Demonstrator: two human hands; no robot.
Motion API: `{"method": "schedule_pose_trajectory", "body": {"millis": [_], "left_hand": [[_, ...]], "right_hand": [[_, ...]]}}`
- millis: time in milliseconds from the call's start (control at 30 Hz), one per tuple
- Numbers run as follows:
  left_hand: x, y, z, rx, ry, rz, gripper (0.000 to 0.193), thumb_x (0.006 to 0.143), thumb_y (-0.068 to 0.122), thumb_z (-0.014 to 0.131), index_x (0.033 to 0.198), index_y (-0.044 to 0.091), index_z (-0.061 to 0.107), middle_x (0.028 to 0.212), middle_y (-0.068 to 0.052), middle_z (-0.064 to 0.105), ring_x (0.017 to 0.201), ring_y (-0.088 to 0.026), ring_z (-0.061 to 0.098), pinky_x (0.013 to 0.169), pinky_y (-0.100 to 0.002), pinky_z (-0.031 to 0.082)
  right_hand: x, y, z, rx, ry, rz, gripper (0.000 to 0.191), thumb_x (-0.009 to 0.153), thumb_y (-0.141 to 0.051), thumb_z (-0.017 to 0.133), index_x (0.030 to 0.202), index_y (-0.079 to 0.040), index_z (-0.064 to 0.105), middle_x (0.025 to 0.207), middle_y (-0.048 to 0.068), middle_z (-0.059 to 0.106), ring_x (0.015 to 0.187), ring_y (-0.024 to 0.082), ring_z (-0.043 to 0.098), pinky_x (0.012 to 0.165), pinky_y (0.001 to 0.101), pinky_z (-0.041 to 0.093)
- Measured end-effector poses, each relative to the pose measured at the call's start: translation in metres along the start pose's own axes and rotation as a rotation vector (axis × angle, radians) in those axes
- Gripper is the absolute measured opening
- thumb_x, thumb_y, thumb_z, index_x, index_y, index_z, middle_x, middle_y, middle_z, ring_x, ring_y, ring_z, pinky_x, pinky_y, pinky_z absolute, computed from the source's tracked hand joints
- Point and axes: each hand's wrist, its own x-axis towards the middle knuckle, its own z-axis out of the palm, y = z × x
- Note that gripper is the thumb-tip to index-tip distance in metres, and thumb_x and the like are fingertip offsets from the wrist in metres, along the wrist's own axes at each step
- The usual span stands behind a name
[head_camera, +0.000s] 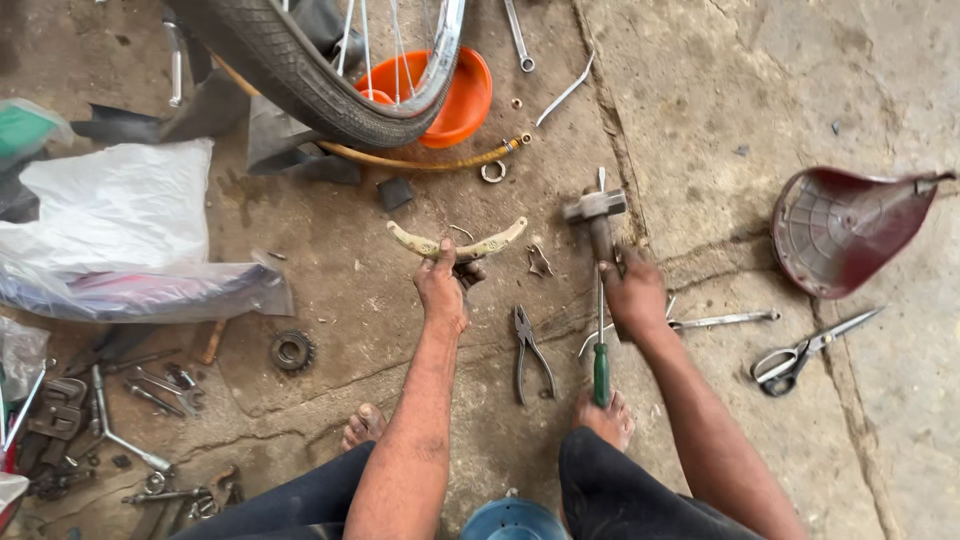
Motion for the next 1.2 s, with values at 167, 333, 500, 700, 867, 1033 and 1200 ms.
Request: {"method": "schedule_pose_trajectory", "body": {"millis": [167,333,500,700,867,1033,1200], "left_hand": [[-0.011,0.000,0.010,0.063,0.004,0.032,0.024,0.098,0.019,0.069,0.101,-0.005,0.065,0.081,-0.014,0.069,0.063,-0.020,0.068,0.055,-0.039,0.063],[-0.013,-0.020,0.002,0.092,0.188,-0.016,0.021,0.096,0.014,0.066,0.108,-0.003,0.070,0.085,-0.013,0.072,0.066,-0.021,0.070,0.056,-0.037,0.062],[0.027,-0.033,-0.060,0.155,0.524,-0.052,0.017,0.098,0.017,0.069,0.099,0.000,0.072,0.089,-0.009,0.073,0.070,-0.021,0.067,0.059,-0.037,0.056],[0.052,-0.032,-0.101,-0.111,0.399,-0.023,0.016,0.102,0.023,0.058,0.100,0.010,0.067,0.080,-0.004,0.068,0.060,-0.016,0.060,0.055,-0.035,0.053],[0.018,-0.031,-0.054,0.038,0.371,-0.061,0.015,0.102,0.019,0.059,0.101,0.006,0.066,0.079,-0.004,0.066,0.060,-0.016,0.060,0.056,-0.035,0.054],[-0.012,-0.015,-0.003,0.176,0.340,-0.037,0.012,0.102,0.014,0.060,0.102,0.002,0.062,0.077,-0.006,0.065,0.062,-0.016,0.060,0.056,-0.036,0.055],[-0.036,0.024,0.029,0.108,0.307,-0.012,0.011,0.099,0.013,0.061,0.105,0.004,0.064,0.077,-0.007,0.066,0.061,-0.016,0.061,0.054,-0.035,0.056]], "right_hand": [[-0.005,-0.045,0.025,0.042,-0.234,-0.323,0.037,0.079,-0.005,0.060,0.112,-0.021,0.068,0.120,0.010,0.070,0.110,0.026,0.065,0.095,0.0467,0.048],[-0.021,-0.055,0.043,0.400,-0.244,-0.100,0.022,0.090,-0.006,0.070,0.109,-0.012,0.078,0.104,0.013,0.069,0.101,0.030,0.064,0.086,0.0423,0.054],[-0.048,0.050,0.017,0.461,0.008,0.429,0.019,0.086,-0.022,0.082,0.092,-0.005,0.075,0.087,0.012,0.072,0.076,0.027,0.067,0.069,0.0393,0.055],[-0.113,0.169,-0.070,0.440,0.282,1.091,0.029,0.092,-0.010,0.077,0.120,-0.002,0.071,0.108,0.015,0.073,0.095,0.025,0.070,0.087,0.0366,0.059],[-0.094,0.206,-0.079,0.184,0.201,1.138,0.044,0.094,-0.010,0.079,0.133,0.002,0.062,0.131,0.022,0.064,0.115,0.032,0.065,0.097,0.0407,0.056],[-0.044,0.267,-0.073,0.252,0.412,1.215,0.071,0.084,-0.011,0.086,0.143,0.001,0.048,0.138,0.020,0.058,0.121,0.032,0.060,0.101,0.0404,0.047],[-0.015,0.290,-0.085,0.574,0.365,1.425,0.052,0.090,-0.008,0.077,0.137,-0.004,0.056,0.134,0.018,0.059,0.113,0.027,0.063,0.090,0.0362,0.056]]}}
